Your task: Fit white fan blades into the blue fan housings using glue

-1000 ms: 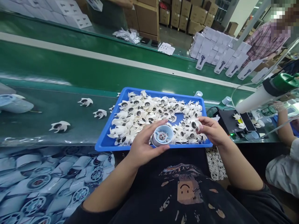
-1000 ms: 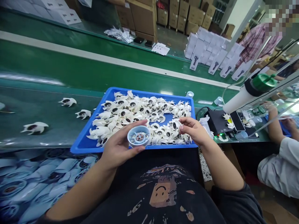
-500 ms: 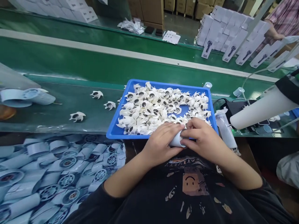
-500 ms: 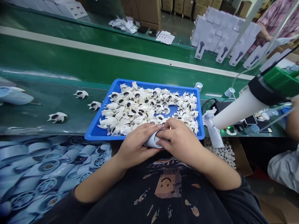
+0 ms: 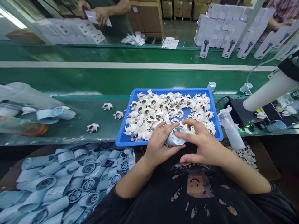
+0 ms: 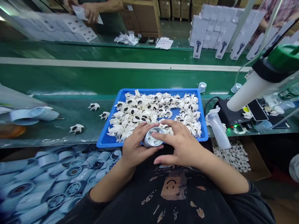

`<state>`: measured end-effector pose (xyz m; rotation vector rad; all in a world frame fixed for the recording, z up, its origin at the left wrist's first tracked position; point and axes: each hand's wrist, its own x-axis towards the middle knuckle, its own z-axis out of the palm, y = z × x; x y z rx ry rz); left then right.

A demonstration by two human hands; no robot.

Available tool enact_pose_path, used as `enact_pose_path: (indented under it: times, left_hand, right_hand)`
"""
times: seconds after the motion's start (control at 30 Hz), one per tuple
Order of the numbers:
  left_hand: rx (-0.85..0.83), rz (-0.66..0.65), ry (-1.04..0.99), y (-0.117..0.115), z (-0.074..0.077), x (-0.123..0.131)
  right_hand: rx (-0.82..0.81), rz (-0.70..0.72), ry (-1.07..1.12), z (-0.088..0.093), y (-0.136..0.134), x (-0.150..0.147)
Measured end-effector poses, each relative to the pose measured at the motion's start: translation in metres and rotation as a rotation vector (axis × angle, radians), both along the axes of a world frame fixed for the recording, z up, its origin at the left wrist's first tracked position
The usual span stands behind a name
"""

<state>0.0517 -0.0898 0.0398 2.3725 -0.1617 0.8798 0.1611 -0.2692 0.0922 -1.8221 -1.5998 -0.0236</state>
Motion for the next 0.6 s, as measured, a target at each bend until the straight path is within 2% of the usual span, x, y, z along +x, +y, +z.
enact_pose_path:
  times: [0.13,0.2,0.27,0.33,0.43,0.53,0.6]
  left_hand:
    - [0.064,-0.067,0.064,0.017,0.003,-0.003]
    - [0.094,0.002,0.091,0.037,0.013,0.001]
    - [0.108,0.101,0.177,0.059,0.027,0.019]
    - [0.125,0.211,0.326,0.079,0.044,0.053]
    - [0.184,0.426,0.565,0.096,0.062,0.126]
    - [0.219,0.445,0.658,0.095,0.065,0.194]
    - [0.234,0.38,0.685,0.09,0.06,0.22]
  right_hand:
    - [0.181,-0.075,-0.019,-0.007,-0.027,0.007]
    - [0.238,-0.15,0.002,-0.013,-0.046,0.012]
    - [0.232,-0.236,0.035,-0.022,-0.06,0.013]
    - [0.232,-0.27,0.096,-0.034,-0.068,0.012]
    - [0.291,-0.278,0.19,-0.048,-0.068,0.004]
    - [0.342,-0.293,0.252,-0.057,-0.064,-0.004]
    - [0.33,-0.295,0.289,-0.061,-0.062,-0.008]
